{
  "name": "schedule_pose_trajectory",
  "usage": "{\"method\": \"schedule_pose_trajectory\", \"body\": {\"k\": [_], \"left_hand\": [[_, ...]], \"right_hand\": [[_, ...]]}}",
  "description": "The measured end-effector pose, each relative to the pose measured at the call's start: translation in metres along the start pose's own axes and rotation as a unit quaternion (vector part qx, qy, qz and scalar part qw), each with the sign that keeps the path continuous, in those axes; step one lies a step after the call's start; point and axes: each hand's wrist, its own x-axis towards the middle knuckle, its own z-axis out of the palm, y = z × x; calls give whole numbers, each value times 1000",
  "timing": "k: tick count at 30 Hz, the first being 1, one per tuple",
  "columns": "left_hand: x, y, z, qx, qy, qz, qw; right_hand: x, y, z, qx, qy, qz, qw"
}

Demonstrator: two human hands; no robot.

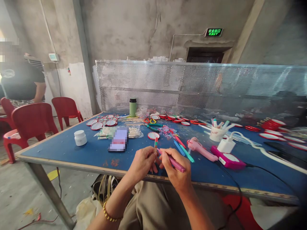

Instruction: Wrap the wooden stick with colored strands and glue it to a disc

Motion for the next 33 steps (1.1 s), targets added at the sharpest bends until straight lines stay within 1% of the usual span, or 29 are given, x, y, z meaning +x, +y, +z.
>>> {"method": "schedule_pose_trajectory", "body": {"k": [9,18,26,33], "left_hand": [[1,-2,0,18,6,-5,1000],[-1,-4,0,24,4,9,1000],[0,-4,1,12,2,11,1000],[1,-5,0,-7,-2,14,1000]], "right_hand": [[0,1,0,-21,-9,-16,1000],[1,2,0,-20,-10,-32,999],[1,2,1,-12,-14,-13,1000],[0,1,0,7,-1,-4,1000]]}}
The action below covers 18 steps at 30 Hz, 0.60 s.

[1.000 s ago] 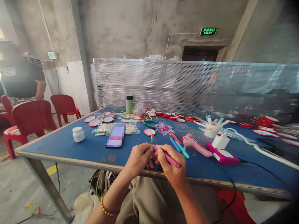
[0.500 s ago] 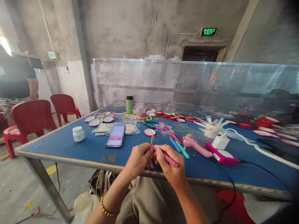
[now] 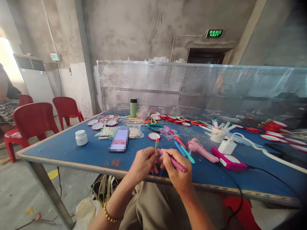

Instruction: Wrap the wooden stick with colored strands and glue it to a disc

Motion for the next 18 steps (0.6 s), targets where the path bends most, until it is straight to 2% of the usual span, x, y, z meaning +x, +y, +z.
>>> {"method": "schedule_pose_trajectory", "body": {"k": [18], "left_hand": [[-1,2,0,14,4,-2,1000]], "right_hand": [[0,2,1,-13,-7,2,1000]]}}
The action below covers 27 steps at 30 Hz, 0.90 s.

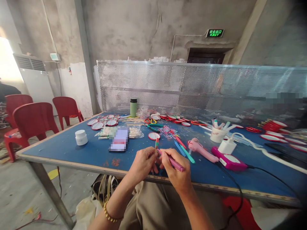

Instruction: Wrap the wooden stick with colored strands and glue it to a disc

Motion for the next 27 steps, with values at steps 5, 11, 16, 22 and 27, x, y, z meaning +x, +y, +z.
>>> {"method": "schedule_pose_trajectory", "body": {"k": [5,11,16,22,27], "left_hand": [[0,-1,0,-12,-3,0,1000],[0,-1,0,-10,-1,-1,1000],[-2,0,0,-3,-1,2,1000],[0,-1,-1,-3,-4,1,1000],[0,1,-1,-12,-4,-2,1000]], "right_hand": [[-1,-1,-1,11,6,9,1000],[0,0,0,0,7,1,1000],[0,-1,0,2,-2,7,1000],[0,-2,-1,-5,0,9,1000],[0,-2,-1,-2,16,10,1000]]}}
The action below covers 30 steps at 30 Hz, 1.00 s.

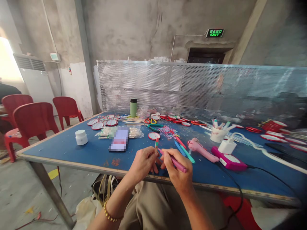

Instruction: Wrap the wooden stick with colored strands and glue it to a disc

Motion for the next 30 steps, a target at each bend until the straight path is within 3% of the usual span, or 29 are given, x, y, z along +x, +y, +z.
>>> {"method": "schedule_pose_trajectory", "body": {"k": [8,30], "left_hand": [[-1,0,1,3,4,-4,1000],[-1,-3,2,0,9,-8,1000]], "right_hand": [[-1,-1,-1,-26,-3,-28,999],[3,-4,1,3,-16,-21,1000]]}}
